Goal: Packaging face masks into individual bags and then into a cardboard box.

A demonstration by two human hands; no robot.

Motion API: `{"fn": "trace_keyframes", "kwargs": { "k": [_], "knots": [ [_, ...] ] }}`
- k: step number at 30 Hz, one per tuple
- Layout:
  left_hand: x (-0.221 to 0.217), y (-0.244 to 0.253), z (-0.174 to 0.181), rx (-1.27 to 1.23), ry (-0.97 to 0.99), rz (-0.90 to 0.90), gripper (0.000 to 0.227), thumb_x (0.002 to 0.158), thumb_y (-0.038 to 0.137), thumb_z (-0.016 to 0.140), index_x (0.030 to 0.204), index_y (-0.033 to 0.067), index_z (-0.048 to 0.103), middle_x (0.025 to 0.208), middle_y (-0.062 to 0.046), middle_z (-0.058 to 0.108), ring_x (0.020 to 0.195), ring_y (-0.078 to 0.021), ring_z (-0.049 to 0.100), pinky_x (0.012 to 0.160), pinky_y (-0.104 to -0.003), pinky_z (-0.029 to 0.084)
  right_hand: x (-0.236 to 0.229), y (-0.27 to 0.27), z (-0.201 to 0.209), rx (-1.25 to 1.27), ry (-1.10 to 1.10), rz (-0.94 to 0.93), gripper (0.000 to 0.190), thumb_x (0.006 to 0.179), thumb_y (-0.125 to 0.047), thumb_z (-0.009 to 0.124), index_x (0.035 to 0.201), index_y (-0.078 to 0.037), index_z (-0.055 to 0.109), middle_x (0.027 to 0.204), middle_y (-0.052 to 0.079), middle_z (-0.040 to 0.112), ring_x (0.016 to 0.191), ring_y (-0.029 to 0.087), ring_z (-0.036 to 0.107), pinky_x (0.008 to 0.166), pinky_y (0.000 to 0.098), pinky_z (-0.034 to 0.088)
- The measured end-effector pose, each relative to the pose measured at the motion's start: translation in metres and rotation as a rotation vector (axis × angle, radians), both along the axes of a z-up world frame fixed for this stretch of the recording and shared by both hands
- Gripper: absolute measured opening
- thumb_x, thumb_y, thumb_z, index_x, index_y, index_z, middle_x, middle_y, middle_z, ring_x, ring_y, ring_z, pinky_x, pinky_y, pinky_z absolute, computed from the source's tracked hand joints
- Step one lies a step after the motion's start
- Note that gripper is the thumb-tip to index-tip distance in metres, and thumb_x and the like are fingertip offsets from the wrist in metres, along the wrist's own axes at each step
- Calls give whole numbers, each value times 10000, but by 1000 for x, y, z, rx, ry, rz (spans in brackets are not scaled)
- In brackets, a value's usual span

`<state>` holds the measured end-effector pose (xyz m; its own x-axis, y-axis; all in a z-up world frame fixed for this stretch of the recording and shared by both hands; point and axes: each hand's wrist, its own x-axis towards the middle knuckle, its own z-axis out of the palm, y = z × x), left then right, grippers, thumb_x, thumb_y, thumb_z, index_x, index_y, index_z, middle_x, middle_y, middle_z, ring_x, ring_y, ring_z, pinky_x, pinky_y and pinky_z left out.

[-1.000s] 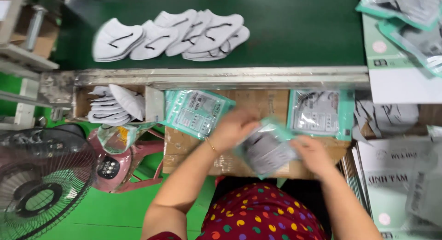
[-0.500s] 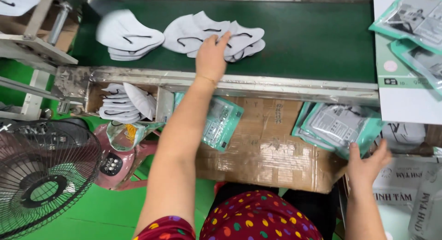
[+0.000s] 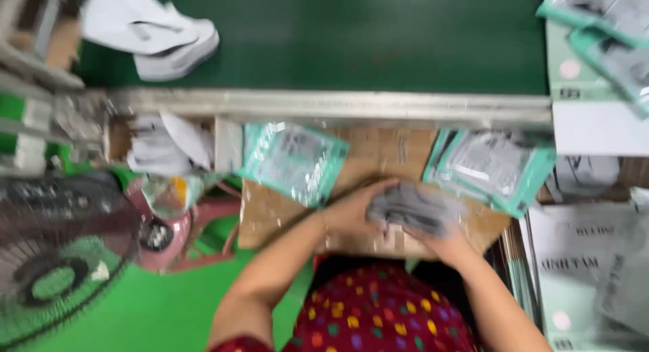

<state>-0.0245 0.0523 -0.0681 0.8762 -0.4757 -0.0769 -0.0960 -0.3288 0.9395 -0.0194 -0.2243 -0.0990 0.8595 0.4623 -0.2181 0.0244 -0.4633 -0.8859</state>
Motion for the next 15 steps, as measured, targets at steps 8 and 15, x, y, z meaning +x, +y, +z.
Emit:
{"fn": "trace_keyframes", "kwargs": {
  "k": [8, 15],
  "knots": [
    [-4, 13, -21, -47, 33, -22, 799, 841, 180, 836, 1544, 102, 464, 1461, -141, 638, 1356, -269, 615, 1168, -371, 480, -10, -9, -29, 294, -158, -18, 765, 811, -136, 779, 1466, -142, 383, 1448, 105, 545, 1330, 293, 540, 1129, 453, 426],
    [-1, -2, 3, -21, -62, 7, 1245, 625, 154, 917, 1611, 59, 162, 1492, -207, 480, 1412, -342, 442, 1200, -418, 344, -5, 28, -77, 983, 758, -523, 1184, 787, -254, 846, 1720, -186, 120, 1522, 228, 397, 1331, 373, 469, 1073, 497, 378]
  ]
}}
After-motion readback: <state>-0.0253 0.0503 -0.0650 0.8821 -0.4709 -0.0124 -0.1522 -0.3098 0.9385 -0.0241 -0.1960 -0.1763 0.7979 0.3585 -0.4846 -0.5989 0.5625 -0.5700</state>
